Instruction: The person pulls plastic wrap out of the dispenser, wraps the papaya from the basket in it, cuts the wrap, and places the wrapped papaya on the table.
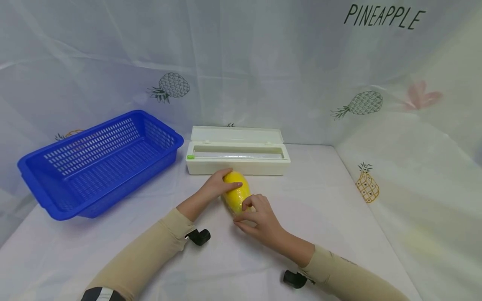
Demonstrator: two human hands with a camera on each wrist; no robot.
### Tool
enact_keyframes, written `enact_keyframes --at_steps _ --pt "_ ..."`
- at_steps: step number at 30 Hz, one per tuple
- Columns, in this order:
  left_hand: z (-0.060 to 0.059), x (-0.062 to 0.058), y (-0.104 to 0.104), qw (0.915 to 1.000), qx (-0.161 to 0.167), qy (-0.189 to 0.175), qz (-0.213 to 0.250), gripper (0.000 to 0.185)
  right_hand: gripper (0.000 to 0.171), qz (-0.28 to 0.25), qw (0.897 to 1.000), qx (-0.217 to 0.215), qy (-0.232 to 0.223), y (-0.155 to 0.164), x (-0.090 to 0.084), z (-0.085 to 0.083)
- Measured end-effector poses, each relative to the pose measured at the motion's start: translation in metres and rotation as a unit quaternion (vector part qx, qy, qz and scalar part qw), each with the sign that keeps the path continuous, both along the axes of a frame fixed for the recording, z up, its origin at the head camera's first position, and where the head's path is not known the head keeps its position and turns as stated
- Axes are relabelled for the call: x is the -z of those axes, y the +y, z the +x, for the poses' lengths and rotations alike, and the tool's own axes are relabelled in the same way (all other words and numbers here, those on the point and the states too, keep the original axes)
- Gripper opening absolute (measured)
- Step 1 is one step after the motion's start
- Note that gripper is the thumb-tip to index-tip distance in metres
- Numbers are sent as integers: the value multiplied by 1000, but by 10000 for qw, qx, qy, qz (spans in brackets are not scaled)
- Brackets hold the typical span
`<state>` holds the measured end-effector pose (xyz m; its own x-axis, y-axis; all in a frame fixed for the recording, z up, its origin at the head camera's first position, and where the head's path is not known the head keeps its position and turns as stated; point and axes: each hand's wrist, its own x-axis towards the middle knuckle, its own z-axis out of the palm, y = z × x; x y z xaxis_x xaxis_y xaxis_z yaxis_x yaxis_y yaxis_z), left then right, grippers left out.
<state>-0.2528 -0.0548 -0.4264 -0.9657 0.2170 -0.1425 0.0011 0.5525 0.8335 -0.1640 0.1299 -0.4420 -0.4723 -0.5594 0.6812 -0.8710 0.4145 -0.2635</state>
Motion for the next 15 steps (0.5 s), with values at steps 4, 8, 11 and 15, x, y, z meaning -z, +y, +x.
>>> enact_keyframes --at_steps 4,8,11,15 --pt "-4 0 -1 9999 48 -99 28 73 13 -389 9984 -414 41 10 3 8" --pt "-5 -2 -3 9996 65 -264 61 72 13 -869 9938 -684 74 16 6 16" --pt "-6 -4 -3 9994 115 -328 72 72 11 -1177 9892 -868 130 19 7 20" --pt "-6 -4 -3 9993 148 -340 97 72 10 -1229 9878 -933 229 19 7 22"
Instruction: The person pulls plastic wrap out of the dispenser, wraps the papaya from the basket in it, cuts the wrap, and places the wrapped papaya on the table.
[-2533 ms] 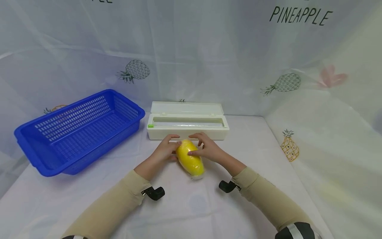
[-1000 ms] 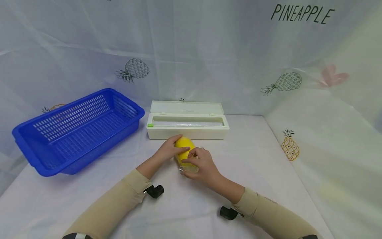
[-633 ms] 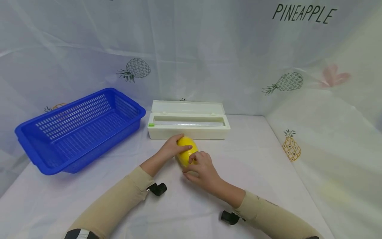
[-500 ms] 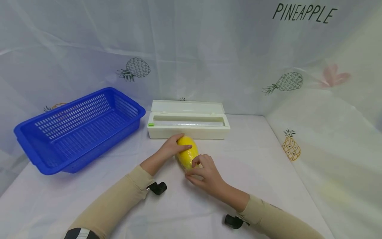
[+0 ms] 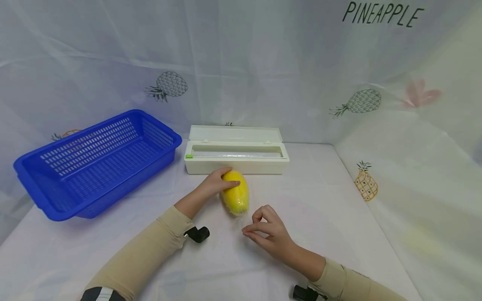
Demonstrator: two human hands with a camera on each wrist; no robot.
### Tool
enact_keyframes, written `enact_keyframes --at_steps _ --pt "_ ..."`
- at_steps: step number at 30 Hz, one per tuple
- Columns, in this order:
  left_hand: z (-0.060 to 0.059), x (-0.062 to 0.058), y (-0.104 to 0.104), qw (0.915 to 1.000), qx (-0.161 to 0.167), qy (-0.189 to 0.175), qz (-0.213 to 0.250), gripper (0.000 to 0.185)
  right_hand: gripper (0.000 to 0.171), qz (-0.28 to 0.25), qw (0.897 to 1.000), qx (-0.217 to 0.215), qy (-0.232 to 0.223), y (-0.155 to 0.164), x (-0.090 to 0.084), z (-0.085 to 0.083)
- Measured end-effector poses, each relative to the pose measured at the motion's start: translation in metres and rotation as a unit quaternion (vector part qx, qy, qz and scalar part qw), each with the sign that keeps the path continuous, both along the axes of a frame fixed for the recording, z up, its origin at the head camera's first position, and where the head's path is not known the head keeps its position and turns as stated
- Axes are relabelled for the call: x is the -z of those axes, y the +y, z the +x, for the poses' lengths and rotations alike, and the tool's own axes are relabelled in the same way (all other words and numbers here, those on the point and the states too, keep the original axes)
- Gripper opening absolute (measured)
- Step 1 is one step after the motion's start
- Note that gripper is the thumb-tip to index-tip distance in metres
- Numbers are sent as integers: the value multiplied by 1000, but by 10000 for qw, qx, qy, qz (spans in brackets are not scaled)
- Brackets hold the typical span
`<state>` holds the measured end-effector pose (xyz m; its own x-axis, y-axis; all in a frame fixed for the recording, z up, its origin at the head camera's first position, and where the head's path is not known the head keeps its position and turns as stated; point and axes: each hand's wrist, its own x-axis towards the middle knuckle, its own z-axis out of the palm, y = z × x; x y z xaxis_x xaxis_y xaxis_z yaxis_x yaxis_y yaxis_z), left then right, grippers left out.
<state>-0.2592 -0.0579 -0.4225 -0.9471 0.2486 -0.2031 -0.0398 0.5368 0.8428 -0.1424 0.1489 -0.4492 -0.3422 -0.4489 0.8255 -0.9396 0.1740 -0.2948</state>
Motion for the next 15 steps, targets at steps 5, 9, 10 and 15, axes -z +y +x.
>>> enact_keyframes --at_steps 5,9,10,15 --pt "-2 1 -1 9998 -134 -110 80 71 12 425 9954 357 776 -4 -4 0" --pt "-4 2 -2 9993 -199 -248 211 70 10 1192 9816 1049 1063 -7 -5 2" --pt "-4 2 -2 9991 -217 -269 232 70 15 1402 9758 1286 1077 -8 -5 2" --pt "-2 -1 -2 9989 -296 -284 235 71 35 2007 9471 2196 1207 -13 -9 -3"
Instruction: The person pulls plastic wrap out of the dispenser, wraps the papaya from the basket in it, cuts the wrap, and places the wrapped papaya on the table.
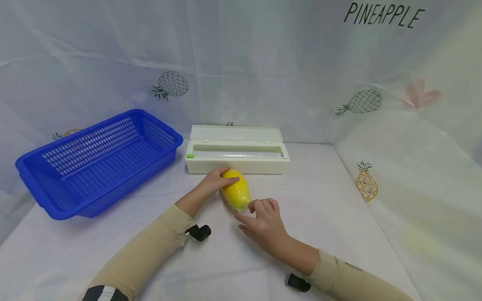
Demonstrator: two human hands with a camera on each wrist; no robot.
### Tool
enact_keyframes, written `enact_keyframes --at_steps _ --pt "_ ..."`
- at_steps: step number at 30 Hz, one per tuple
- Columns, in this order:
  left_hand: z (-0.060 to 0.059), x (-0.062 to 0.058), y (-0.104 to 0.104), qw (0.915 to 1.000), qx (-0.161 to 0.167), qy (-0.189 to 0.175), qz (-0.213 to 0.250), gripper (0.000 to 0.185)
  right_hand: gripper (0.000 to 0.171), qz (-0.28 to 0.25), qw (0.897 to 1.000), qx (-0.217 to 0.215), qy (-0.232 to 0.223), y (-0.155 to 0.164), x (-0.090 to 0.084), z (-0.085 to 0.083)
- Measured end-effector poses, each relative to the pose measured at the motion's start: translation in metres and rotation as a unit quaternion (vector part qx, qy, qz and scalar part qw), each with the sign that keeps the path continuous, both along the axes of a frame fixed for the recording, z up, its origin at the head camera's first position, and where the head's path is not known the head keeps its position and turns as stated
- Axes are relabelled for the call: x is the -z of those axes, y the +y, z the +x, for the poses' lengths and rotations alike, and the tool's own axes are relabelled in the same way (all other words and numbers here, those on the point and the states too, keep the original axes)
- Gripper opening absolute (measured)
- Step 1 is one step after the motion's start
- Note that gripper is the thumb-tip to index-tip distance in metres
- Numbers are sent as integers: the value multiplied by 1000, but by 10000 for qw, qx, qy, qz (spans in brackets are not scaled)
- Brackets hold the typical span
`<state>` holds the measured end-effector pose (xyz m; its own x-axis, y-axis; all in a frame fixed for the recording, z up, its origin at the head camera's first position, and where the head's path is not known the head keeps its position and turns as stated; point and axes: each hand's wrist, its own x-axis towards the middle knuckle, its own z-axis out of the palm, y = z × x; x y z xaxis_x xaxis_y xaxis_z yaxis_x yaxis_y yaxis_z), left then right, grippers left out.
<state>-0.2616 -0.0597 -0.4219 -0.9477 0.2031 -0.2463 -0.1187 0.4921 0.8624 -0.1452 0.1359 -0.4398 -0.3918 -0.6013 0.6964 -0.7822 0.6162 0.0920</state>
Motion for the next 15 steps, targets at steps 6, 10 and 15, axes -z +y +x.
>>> enact_keyframes --at_steps 6,10,15 --pt "-1 0 0 10000 41 55 34 71 21 115 9999 58 -39 5 -1 1" --pt "-2 0 0 9999 121 58 10 70 20 -53 9991 -413 10 14 -1 3" --pt "-2 -1 3 9997 239 73 -69 70 9 -188 9948 -1003 -53 25 -3 5"
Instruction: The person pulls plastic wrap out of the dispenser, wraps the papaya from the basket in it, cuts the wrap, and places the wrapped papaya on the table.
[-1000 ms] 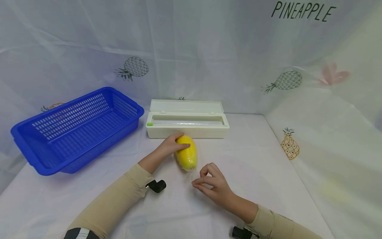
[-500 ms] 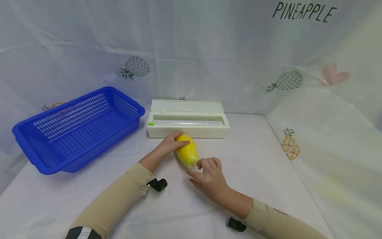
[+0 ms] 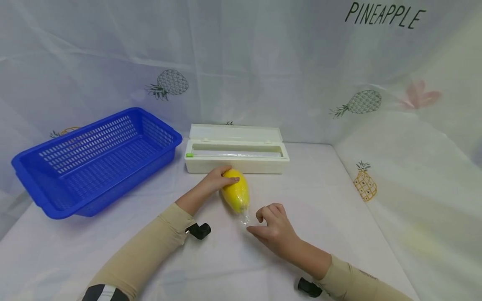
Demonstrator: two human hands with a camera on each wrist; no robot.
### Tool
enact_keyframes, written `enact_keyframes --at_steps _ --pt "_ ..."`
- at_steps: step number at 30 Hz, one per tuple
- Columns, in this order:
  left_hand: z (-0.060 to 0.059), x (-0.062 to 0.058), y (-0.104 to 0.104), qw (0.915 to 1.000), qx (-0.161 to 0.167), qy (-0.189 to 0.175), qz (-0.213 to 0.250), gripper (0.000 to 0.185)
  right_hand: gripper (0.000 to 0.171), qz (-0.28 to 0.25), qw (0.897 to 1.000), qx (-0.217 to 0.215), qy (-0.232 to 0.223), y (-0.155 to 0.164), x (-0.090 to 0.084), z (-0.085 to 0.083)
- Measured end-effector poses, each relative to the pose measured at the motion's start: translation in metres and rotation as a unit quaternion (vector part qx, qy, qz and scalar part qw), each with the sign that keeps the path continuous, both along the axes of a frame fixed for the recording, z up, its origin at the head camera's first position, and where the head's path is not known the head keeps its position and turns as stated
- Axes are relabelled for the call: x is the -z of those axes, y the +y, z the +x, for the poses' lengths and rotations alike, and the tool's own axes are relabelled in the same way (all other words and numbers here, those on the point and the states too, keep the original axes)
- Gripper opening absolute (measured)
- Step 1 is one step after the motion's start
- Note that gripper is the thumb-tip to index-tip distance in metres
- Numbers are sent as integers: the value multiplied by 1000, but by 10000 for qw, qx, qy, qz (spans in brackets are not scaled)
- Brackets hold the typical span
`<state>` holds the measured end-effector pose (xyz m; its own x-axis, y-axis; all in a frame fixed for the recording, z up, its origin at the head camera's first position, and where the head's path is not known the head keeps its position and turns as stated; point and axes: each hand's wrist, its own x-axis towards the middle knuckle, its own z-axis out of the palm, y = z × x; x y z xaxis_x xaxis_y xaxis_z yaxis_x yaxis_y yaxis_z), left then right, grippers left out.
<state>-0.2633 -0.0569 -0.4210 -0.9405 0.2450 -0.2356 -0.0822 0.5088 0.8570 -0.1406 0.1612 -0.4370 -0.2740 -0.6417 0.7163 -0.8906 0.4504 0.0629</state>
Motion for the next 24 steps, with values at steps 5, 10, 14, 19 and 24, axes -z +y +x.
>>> enact_keyframes --at_steps 5,10,14,19,24 --pt "0 -1 -1 10000 -15 -3 -3 70 12 -196 9995 -249 -19 -2 -3 -2" --pt "1 -2 0 10000 -49 -4 41 70 24 -780 9955 -149 515 -10 -3 -1" --pt "0 -2 0 10000 -51 33 33 69 26 -964 9937 256 506 -19 -1 0" --pt "0 -1 1 10000 -42 55 27 70 23 -871 9943 342 517 -29 5 -2" --pt "-1 -1 1 10000 -59 -7 28 70 19 -656 9966 92 498 -30 11 -1"
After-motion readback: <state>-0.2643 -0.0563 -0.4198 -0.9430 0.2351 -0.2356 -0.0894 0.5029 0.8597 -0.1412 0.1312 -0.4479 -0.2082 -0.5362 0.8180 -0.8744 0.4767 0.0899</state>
